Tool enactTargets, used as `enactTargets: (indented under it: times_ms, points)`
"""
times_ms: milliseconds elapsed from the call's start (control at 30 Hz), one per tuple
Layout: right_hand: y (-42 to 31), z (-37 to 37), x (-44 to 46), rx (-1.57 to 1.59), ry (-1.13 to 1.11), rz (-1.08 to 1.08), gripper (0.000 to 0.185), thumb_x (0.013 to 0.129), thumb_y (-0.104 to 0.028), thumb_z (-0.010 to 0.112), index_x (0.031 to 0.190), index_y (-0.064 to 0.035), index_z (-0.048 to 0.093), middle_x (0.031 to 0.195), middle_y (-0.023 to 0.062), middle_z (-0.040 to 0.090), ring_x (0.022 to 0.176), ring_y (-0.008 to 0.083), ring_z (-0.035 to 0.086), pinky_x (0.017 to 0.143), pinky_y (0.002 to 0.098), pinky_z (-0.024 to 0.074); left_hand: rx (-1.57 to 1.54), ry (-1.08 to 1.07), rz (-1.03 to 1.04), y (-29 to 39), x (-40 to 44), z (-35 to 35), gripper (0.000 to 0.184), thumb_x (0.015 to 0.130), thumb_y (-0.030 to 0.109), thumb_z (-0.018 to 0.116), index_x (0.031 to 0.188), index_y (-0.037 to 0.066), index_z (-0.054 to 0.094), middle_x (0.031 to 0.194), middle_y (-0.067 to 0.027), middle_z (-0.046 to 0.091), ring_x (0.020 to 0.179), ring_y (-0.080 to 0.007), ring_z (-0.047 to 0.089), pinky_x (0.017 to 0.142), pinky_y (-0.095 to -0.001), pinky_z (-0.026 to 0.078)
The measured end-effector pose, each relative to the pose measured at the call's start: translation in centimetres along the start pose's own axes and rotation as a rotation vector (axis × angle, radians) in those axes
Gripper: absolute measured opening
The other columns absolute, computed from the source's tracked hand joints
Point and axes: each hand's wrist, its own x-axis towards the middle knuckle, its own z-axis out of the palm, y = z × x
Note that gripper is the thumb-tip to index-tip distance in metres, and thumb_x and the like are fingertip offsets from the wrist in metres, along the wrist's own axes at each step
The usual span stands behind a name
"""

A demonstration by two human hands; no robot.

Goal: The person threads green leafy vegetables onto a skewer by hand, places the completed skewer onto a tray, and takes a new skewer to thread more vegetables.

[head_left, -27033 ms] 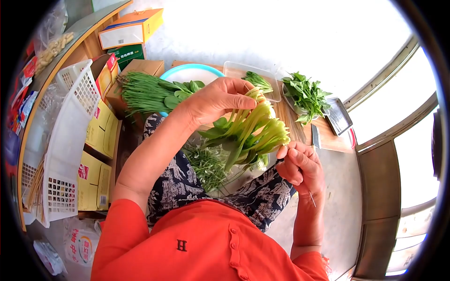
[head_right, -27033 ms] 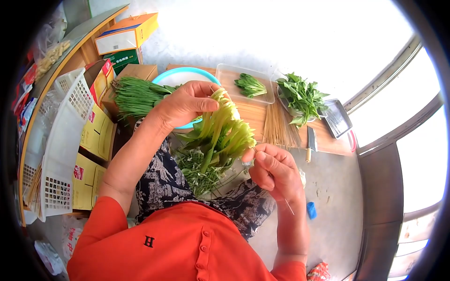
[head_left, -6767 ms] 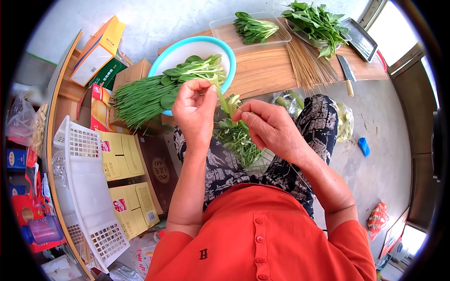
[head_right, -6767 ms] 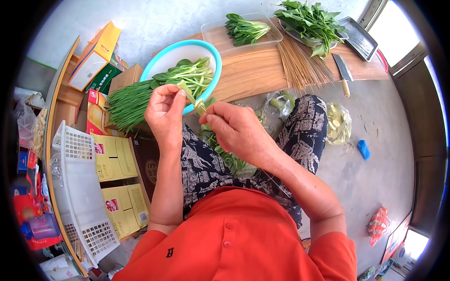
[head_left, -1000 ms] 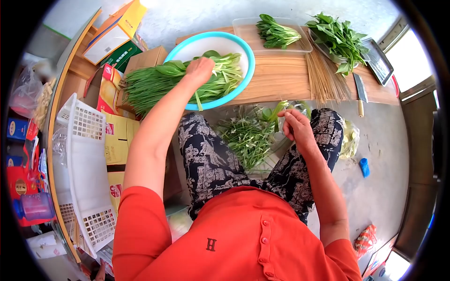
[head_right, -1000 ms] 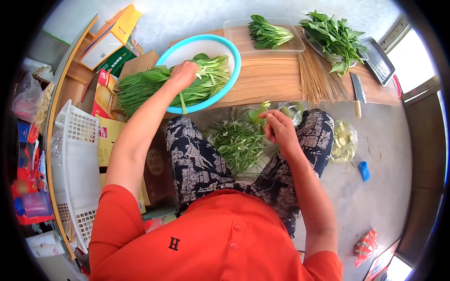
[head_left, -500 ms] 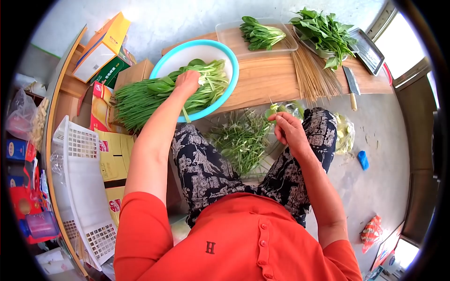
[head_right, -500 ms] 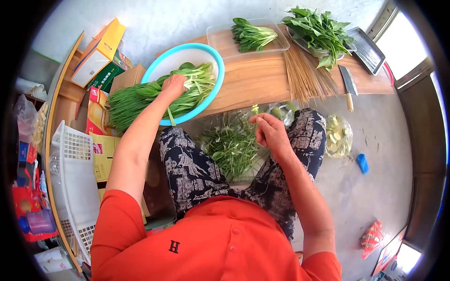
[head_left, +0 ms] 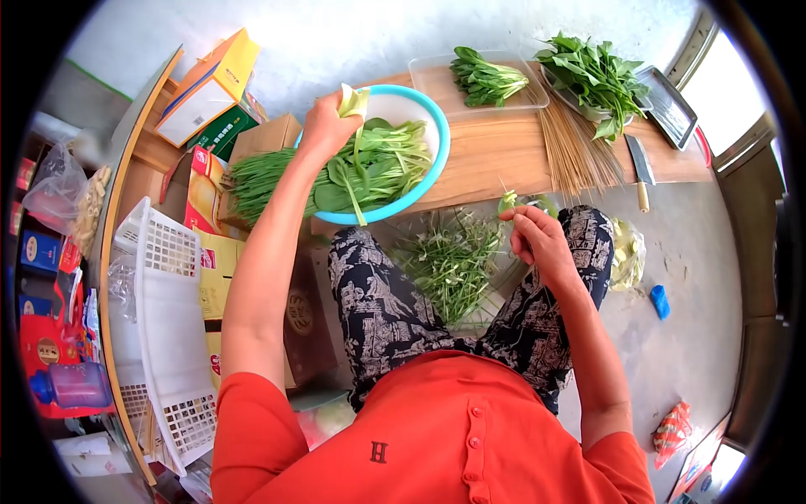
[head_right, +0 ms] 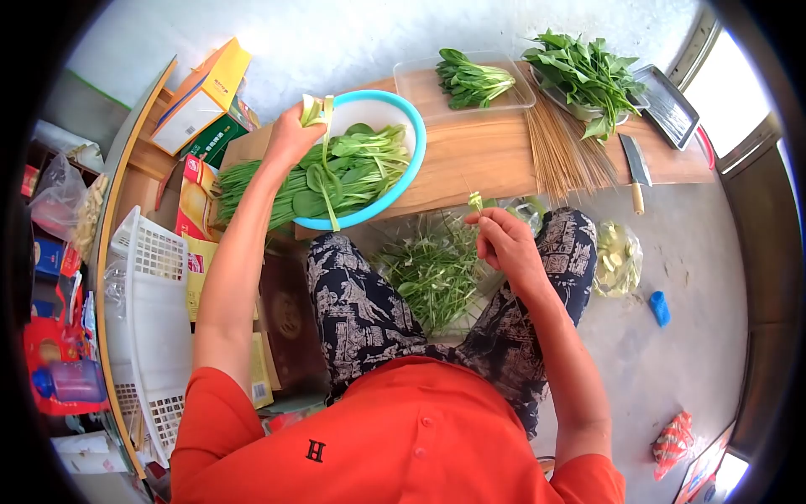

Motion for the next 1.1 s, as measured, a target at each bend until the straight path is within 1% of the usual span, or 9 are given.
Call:
enactTargets:
  times_ms: [33, 67, 100, 167, 300, 433, 467, 800, 1100]
  points:
    - [-0.9, 0.2, -0.4, -0.017, -0.013, -0.02, 0.025, 0.1, -0.02, 0.044, 0.107, -0.0017, 0.06, 0.058, -0.0016, 0.049, 0.045, 0.0036, 0.035, 0.043, 0.018, 0.0278, -0.127, 0.012, -0.062, 1.1, -0.9, -0.5, 0.035, 0.074, 0.02, 0.068, 0.106, 0.005, 0.065, 0.088, -0.0141, 0.07, 0.083, -0.0271, 0.067, 0.074, -0.0386, 0.051]
    - [-2.1, 0.7, -0.8, -0.042, -0.009, -0.038, 0.026, 0.1, -0.019, 0.044, 0.107, -0.0013, 0.061, 0.057, -0.0019, 0.049, 0.046, 0.0037, 0.036, 0.044, 0.0187, 0.0288, -0.275, -0.008, -0.071, 1.8, -1.8, -0.5, 0.03, 0.078, 0.016, 0.066, 0.105, 0.003, 0.065, 0.079, -0.007, 0.067, 0.069, -0.0154, 0.063, 0.062, -0.0319, 0.049]
    - [-3.2, 1.1, -1.1, -0.043, -0.006, -0.041, 0.026, 0.1, -0.019, 0.044, 0.107, -0.0013, 0.061, 0.057, -0.0019, 0.049, 0.046, 0.0037, 0.036, 0.044, 0.0187, 0.0288, -0.277, -0.008, -0.066, 3.1, -2.9, -0.5, 0.03, 0.078, 0.016, 0.066, 0.105, 0.003, 0.065, 0.079, -0.007, 0.067, 0.069, -0.0154, 0.063, 0.062, -0.0319, 0.049]
    - [-5.4, 2.1, -1.9, -0.135, -0.032, -0.114, 0.026, 0.1, -0.019, 0.045, 0.107, -0.0007, 0.062, 0.055, -0.0026, 0.049, 0.047, 0.0038, 0.038, 0.045, 0.0195, 0.0299, -0.655, -0.089, -0.122, 5.8, -5.4, -0.1, 0.019, 0.087, 0.01, 0.062, 0.104, 0.002, 0.064, 0.072, 0.0033, 0.055, 0.053, -0.0032, 0.047, 0.042, -0.019, 0.032]
    - [-8.1, 4.0, -3.6, -0.167, -0.079, -0.198, 0.025, 0.099, -0.017, 0.046, 0.108, 0.0003, 0.062, 0.054, -0.0034, 0.047, 0.049, 0.0039, 0.041, 0.047, 0.0201, 0.0327, -0.884, -0.064, -0.088, 8.3, -8.8, 2.0, 0.019, 0.089, 0.012, 0.062, 0.104, 0.0, 0.063, 0.083, -0.0031, 0.064, 0.055, -0.0032, 0.049, 0.04, -0.0167, 0.029]
    - [-9.1, 5.3, -4.8, -0.182, -0.084, -0.218, 0.022, 0.099, -0.014, 0.048, 0.107, 0.0006, 0.062, 0.056, -0.0033, 0.047, 0.05, 0.0042, 0.043, 0.048, 0.0207, 0.0352, -0.892, 0.013, -0.032, 10.2, -11.2, 3.0, 0.025, 0.087, 0.009, 0.064, 0.108, -0.003, 0.061, 0.085, -0.0061, 0.066, 0.056, -0.0045, 0.05, 0.046, -0.0182, 0.035]
    - [-9.2, 5.8, -5.1, -0.187, -0.081, -0.235, 0.024, 0.1, -0.017, 0.047, 0.109, 0.0002, 0.061, 0.055, -0.0056, 0.044, 0.047, 0.0023, 0.039, 0.046, 0.0186, 0.0304, -0.861, 0.042, -0.041, 10.9, -11.8, 2.8, 0.014, 0.087, 0.008, 0.062, 0.098, -0.001, 0.063, 0.074, -0.0016, 0.063, 0.056, -0.006, 0.052, 0.052, -0.0225, 0.042]
    - [-9.9, 7.0, -5.4, -0.218, -0.097, -0.221, 0.022, 0.098, -0.015, 0.048, 0.103, 0.0005, 0.064, 0.056, -0.0015, 0.047, 0.049, 0.0049, 0.044, 0.046, 0.0235, 0.0367, -0.798, 0.169, -0.007, 11.7, -13.4, 2.8, 0.009, 0.087, 0.007, 0.065, 0.094, 0.001, 0.064, 0.069, 0.0009, 0.06, 0.056, -0.0046, 0.052, 0.051, -0.0214, 0.043]
    - [-9.3, 7.2, -4.9, -0.236, -0.097, -0.236, 0.025, 0.1, -0.018, 0.047, 0.105, -0.0004, 0.063, 0.054, -0.0044, 0.045, 0.046, 0.0029, 0.041, 0.045, 0.0191, 0.0317, -0.797, 0.181, -0.001, 11.9, -13.7, 2.6, 0.009, 0.087, 0.006, 0.065, 0.093, 0.0, 0.065, 0.068, 0.0014, 0.059, 0.056, -0.004, 0.051, 0.05, -0.0211, 0.042]
